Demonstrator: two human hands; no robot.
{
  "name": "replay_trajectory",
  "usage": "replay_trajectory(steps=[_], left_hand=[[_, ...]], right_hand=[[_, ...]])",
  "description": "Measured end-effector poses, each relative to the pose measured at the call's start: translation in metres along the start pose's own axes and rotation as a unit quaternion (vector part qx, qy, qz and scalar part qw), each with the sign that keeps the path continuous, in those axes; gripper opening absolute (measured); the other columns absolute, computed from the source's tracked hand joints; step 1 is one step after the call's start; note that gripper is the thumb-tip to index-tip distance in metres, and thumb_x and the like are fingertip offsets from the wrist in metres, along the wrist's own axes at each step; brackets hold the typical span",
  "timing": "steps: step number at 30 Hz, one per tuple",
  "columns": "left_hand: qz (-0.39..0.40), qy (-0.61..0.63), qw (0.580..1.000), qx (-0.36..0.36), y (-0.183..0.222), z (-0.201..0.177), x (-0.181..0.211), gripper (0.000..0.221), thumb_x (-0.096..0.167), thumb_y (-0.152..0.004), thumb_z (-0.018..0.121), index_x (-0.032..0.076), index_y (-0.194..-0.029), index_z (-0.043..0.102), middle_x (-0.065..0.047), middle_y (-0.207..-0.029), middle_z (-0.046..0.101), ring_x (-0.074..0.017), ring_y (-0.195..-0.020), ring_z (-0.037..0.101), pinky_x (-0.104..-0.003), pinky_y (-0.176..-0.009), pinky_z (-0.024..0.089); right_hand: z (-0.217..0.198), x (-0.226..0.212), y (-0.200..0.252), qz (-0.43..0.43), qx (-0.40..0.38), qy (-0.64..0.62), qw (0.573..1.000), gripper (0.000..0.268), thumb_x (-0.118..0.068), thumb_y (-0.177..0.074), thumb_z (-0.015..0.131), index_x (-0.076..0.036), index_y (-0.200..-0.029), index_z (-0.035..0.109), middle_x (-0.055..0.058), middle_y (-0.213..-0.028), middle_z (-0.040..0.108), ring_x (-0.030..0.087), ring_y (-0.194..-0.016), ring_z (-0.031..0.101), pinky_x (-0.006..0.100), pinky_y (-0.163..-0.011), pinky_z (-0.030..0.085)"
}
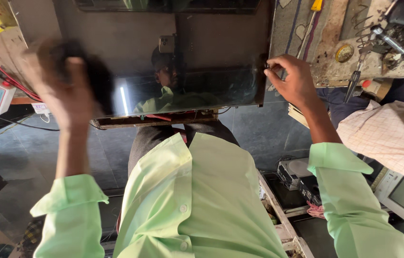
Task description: The person connects wires to a circuit board inside a television chassis, uses a screwdriver to secure components, and then flips the unit to clean the screen with a brush and apply tape to the edges.
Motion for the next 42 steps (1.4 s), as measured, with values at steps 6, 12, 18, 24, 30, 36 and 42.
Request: replay_trajectory(steps=[6,12,18,24,30,36,42], left_hand=[[0.135,0.120,0.973,-0.147,0.012,0.094,0.145,0.052,0.008,-0.099,0.074,0.006,-0.147,0.053,-0.016,-0.151,0.048,-0.0377,-0.145,0.044,-0.050,-0.122,0.040],[0.253,0.064,0.909,-0.326,0.043,0.192,0.236,0.070,0.020,-0.090,0.079,-0.001,-0.149,0.047,-0.020,-0.159,0.037,-0.0373,-0.154,0.026,-0.052,-0.126,0.022],[0.326,-0.052,0.834,-0.441,0.090,0.241,0.273,0.106,0.048,-0.073,0.084,-0.002,-0.154,0.036,-0.017,-0.165,0.024,-0.0320,-0.156,0.015,-0.050,-0.127,0.015],[0.307,-0.059,0.865,-0.394,0.089,0.248,0.279,0.105,0.052,-0.074,0.082,0.000,-0.154,0.037,-0.015,-0.165,0.023,-0.0317,-0.155,0.017,-0.051,-0.126,0.017],[0.313,-0.102,0.853,-0.404,0.095,0.257,0.274,0.103,0.043,-0.074,0.083,0.003,-0.157,0.036,-0.013,-0.165,0.025,-0.0311,-0.155,0.019,-0.049,-0.126,0.018],[0.375,-0.202,0.837,-0.343,0.098,0.264,0.276,0.092,0.022,-0.076,0.078,0.007,-0.157,0.038,-0.013,-0.166,0.025,-0.0304,-0.154,0.022,-0.049,-0.125,0.021],[0.379,-0.220,0.829,-0.347,0.100,0.268,0.275,0.095,0.022,-0.074,0.079,0.008,-0.157,0.037,-0.012,-0.166,0.025,-0.0307,-0.154,0.021,-0.050,-0.124,0.021]], right_hand=[[0.004,-0.013,0.000,-0.021,0.007,0.106,0.994,0.014,-0.009,-0.102,0.077,-0.001,-0.113,0.074,0.014,-0.104,0.073,0.031,-0.089,0.071,0.040,-0.078,0.057],[0.011,-0.007,-0.002,-0.017,0.012,0.173,0.985,0.008,-0.003,-0.099,0.075,-0.001,-0.105,0.071,0.015,-0.092,0.069,0.034,-0.081,0.068,0.044,-0.073,0.055],[0.013,-0.001,0.002,-0.015,0.052,0.088,0.995,0.013,-0.001,-0.097,0.071,0.003,-0.106,0.062,0.017,-0.094,0.067,0.032,-0.084,0.069,0.043,-0.073,0.054],[0.013,0.014,0.012,0.029,0.155,-0.007,0.987,0.009,0.000,-0.102,0.068,0.002,-0.103,0.059,0.016,-0.094,0.068,0.027,-0.085,0.072,0.039,-0.077,0.057],[0.021,0.034,0.017,0.095,0.211,-0.079,0.970,0.012,-0.002,-0.105,0.064,0.003,-0.100,0.055,0.011,-0.080,0.065,0.017,-0.069,0.064,0.033,-0.064,0.051],[0.026,0.043,0.019,0.126,0.236,-0.115,0.957,0.012,-0.002,-0.106,0.062,0.002,-0.099,0.054,0.007,-0.076,0.061,0.011,-0.065,0.056,0.030,-0.059,0.046],[0.019,0.045,0.014,0.087,0.242,-0.114,0.959,0.009,-0.001,-0.106,0.059,0.001,-0.100,0.052,0.005,-0.078,0.063,0.008,-0.066,0.059,0.026,-0.060,0.048]])
Point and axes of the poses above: each hand's wrist, its own y-axis away from the middle knuckle, its own z-axis out of the palm, x = y × z, the point moved 9 cm from there along -y, towards the middle knuckle
